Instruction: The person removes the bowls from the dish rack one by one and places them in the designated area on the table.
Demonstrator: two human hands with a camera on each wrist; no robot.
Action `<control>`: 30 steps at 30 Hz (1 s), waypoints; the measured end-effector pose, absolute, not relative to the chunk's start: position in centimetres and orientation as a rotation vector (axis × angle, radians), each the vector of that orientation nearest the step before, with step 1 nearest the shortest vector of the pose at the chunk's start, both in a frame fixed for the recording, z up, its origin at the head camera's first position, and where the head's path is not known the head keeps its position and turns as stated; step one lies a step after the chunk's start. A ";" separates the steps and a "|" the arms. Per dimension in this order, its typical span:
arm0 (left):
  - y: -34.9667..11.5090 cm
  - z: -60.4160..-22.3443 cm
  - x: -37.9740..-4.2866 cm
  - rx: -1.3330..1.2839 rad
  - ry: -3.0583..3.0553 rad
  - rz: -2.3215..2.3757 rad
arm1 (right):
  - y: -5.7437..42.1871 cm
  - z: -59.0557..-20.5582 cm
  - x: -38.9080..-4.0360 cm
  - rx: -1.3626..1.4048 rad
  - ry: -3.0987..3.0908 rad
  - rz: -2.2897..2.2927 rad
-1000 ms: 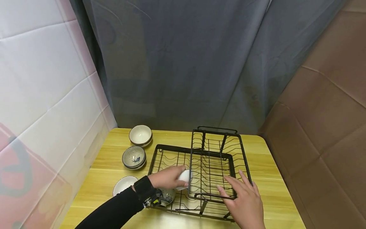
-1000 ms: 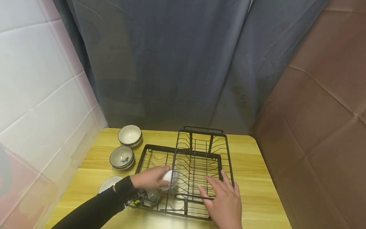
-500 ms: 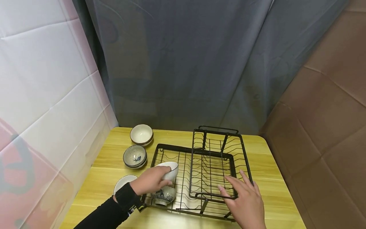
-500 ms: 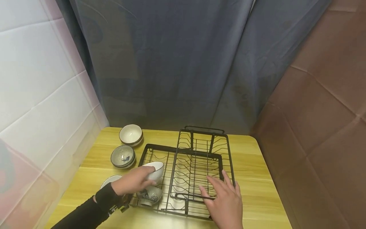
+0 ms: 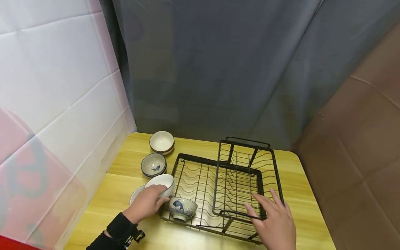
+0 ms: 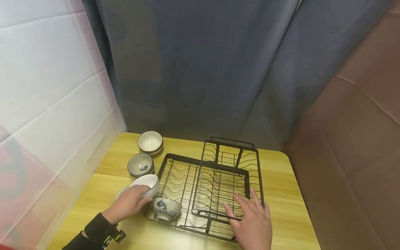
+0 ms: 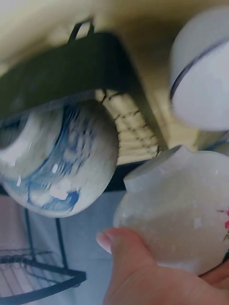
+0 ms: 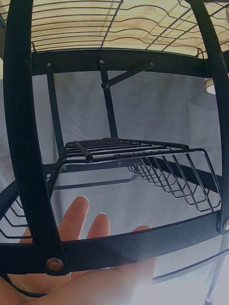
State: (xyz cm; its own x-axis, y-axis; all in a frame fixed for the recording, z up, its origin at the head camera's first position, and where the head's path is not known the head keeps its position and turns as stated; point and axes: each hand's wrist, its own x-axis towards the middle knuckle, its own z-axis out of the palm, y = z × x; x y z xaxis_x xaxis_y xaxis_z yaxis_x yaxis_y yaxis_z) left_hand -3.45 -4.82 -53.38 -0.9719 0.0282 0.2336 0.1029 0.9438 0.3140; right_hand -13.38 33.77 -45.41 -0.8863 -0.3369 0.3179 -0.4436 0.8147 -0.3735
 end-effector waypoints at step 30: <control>-5.6 -60.0 1.7 0.180 -2.706 -0.422 | 33.4 -46.1 -13.7 0.546 -2.779 0.658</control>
